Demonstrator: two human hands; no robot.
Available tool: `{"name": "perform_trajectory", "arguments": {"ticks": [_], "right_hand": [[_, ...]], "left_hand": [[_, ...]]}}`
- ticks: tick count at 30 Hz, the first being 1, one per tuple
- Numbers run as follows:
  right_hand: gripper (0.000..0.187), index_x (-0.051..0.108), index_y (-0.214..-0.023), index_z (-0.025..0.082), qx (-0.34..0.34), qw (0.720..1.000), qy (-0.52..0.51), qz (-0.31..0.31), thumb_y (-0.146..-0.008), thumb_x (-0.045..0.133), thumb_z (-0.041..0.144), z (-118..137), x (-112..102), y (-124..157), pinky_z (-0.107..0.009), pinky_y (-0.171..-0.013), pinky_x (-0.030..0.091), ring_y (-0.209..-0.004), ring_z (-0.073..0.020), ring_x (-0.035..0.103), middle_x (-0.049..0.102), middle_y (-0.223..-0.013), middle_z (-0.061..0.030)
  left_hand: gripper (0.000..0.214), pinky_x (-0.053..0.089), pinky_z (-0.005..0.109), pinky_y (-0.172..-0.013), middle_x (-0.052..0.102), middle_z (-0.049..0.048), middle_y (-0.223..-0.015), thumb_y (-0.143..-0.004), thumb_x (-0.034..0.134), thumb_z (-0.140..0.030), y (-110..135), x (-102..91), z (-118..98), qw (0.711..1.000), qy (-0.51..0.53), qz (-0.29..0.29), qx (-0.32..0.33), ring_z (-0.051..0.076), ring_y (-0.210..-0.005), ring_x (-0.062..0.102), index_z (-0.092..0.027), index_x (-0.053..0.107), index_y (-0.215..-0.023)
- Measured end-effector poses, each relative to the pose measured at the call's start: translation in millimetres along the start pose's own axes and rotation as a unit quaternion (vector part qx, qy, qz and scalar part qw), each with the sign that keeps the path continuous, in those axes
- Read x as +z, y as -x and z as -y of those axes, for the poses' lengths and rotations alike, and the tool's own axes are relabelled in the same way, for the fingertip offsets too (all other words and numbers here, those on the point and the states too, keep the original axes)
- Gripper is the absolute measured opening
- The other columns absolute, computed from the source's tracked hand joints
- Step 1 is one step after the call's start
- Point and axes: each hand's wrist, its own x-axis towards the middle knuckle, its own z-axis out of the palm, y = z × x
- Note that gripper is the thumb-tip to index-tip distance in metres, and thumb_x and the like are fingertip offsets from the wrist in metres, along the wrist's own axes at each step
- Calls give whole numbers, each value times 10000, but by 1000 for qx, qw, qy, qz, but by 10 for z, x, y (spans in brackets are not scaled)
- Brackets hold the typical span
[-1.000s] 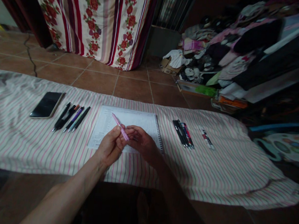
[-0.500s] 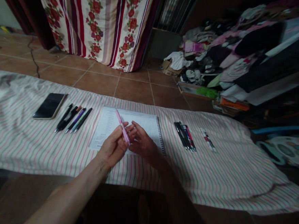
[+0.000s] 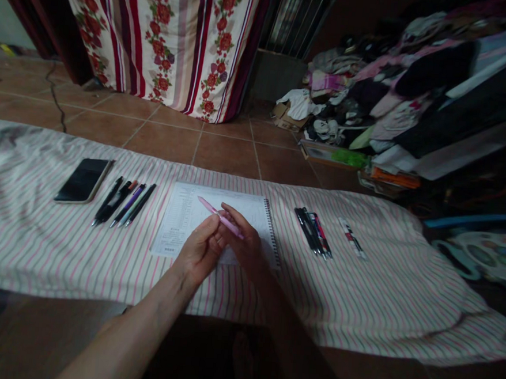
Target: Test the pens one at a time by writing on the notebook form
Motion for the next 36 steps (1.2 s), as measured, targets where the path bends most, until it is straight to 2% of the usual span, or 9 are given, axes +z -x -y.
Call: {"name": "perform_trajectory", "arguments": {"ticks": [3,9,12,15,18,23,29,32,36], "right_hand": [[518,502,-1273,224,3,999,28,-18,-813,550,458,56,23,-27,-275,-706,496,-756,-146,584,609,-972,-36],[444,550,-1239,217,-56,994,78,-53,-864,472,442,115,57,-27,-316,-815,460,-850,-189,573,619,-973,-67],[425,581,-1188,205,-14,994,50,-91,-889,413,456,167,40,-47,-303,-788,465,-846,-180,590,643,-974,-55],[433,607,-1125,198,11,986,10,-169,-883,404,494,191,-21,-128,-295,-754,477,-826,-170,603,657,-881,-46],[474,571,-1146,192,6,967,-68,-246,-856,423,536,143,-113,-248,-272,-649,487,-682,-130,593,640,-803,-30],[448,572,-1008,184,25,940,-157,-303,-778,515,565,35,-255,-362,-263,-612,497,-673,-129,627,638,-763,-20],[292,540,-792,190,17,932,-104,-346,-658,692,399,-69,-283,-345,-200,-521,437,-531,-69,535,559,-623,56],[277,542,-785,186,36,940,-90,-327,-668,687,390,-125,-265,-337,-190,-486,422,-494,-63,512,541,-577,67],[330,607,-919,157,58,952,-87,-286,-710,654,408,-188,-248,-344,-225,-566,494,-595,-97,605,640,-698,1]], "left_hand": [[123,499,186,-687,674,43,-804,-856,549,-151,-35,-9,50,1000,-8,14,-16,96,-702,635,-104,661,-871],[125,467,203,-714,674,30,-784,-808,625,-245,-57,1,63,999,-40,30,-20,107,-716,621,-129,668,-821],[225,465,260,-752,691,72,-854,-825,587,-318,-29,1,88,994,-91,57,-5,159,-799,626,-121,686,-868],[234,448,264,-706,696,86,-781,-819,580,-306,4,-26,138,978,-205,47,12,166,-725,613,-110,708,-827],[74,421,251,-674,676,61,-678,-735,663,-188,30,-89,179,929,-358,31,93,163,-656,576,-153,724,-758],[143,416,326,-843,665,70,-825,-732,639,-163,71,-191,167,802,-533,89,253,227,-822,552,-252,727,-803],[183,339,465,-1006,622,116,-1027,-797,517,-158,56,-306,149,642,-690,138,306,308,-1150,451,-225,676,-857],[169,263,517,-1062,591,123,-1091,-803,494,-149,21,-364,150,602,-720,130,319,321,-1231,385,-212,637,-866],[166,247,555,-1062,560,134,-1139,-791,498,-135,-16,-398,167,570,-744,122,327,329,-1250,366,-205,601,-901]]}}
